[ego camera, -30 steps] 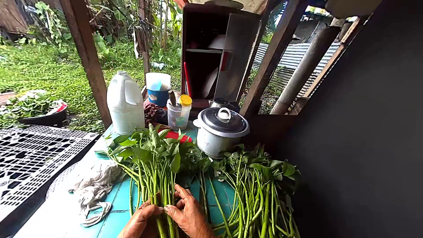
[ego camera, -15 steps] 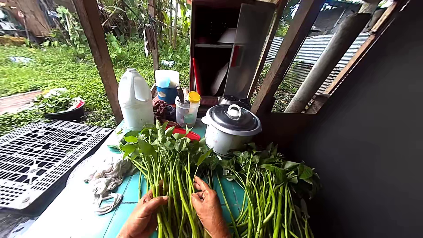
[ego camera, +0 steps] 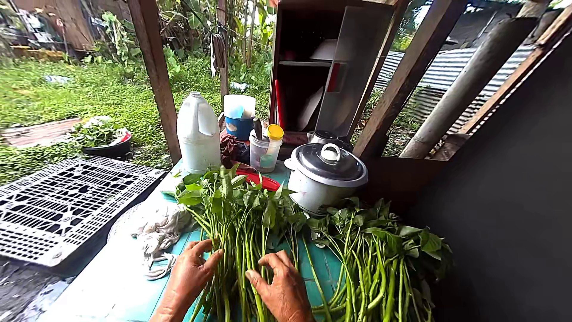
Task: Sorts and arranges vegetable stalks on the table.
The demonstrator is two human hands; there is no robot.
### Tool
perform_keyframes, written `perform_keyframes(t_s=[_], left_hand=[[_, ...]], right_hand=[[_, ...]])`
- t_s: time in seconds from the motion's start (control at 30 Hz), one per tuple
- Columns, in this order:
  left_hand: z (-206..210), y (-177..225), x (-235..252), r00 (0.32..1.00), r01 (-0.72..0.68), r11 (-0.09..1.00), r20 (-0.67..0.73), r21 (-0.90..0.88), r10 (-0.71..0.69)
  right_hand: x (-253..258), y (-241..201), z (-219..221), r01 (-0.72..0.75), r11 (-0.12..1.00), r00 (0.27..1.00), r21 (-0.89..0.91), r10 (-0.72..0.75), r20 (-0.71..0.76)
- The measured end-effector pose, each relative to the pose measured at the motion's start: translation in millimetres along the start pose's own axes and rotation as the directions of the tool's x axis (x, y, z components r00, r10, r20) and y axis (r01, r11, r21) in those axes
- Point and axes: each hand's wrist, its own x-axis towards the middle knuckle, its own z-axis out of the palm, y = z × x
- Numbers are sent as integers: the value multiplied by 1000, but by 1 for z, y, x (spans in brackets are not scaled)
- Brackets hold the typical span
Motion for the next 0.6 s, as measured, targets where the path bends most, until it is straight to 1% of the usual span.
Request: perform_keyframes(t_s=[0.07,0.13,0.17,0.2,0.3,0.33,0.37,0.43,0.5,0.53,0.57,0.6], left_hand=[[-1,-4,3,999,36,999,35,-19,-35],[-2,-2,3,995,67,996,82,-57,-62],[-2,0,3,992,85,992,102,-91,-75],[-3,0,3,990,100,986,117,-136,-85],[-6,5,1,985,139,935,147,-326,-95],[-5,8,-1,983,152,903,157,-401,-95],[-5,11,-2,979,169,863,180,-476,-92],[-5,18,-6,964,220,754,255,-618,-72],[-5,22,-9,941,272,675,335,-686,-38],[-5,23,-10,930,290,661,366,-692,-25],[-5,23,-11,920,304,662,391,-685,-18],[-4,23,-11,911,315,670,411,-672,-16]], right_hand=[[1,-7,-3,-78,996,975,-40,85,205],[4,-10,-3,-129,988,942,-81,148,301],[4,-10,-3,-134,987,944,-86,153,292],[3,-7,0,-121,990,960,-78,136,244],[0,-1,9,-55,998,997,-21,56,52],[0,0,10,-40,999,999,-3,40,27],[-1,0,9,-40,999,998,18,39,46],[-1,-4,3,-79,996,979,32,71,189],[2,-11,-6,-153,988,904,-36,155,398],[3,-12,-8,-176,983,870,-58,182,458],[4,-11,-9,-187,981,853,-58,191,486],[4,-9,-9,-188,981,852,-40,183,490]])
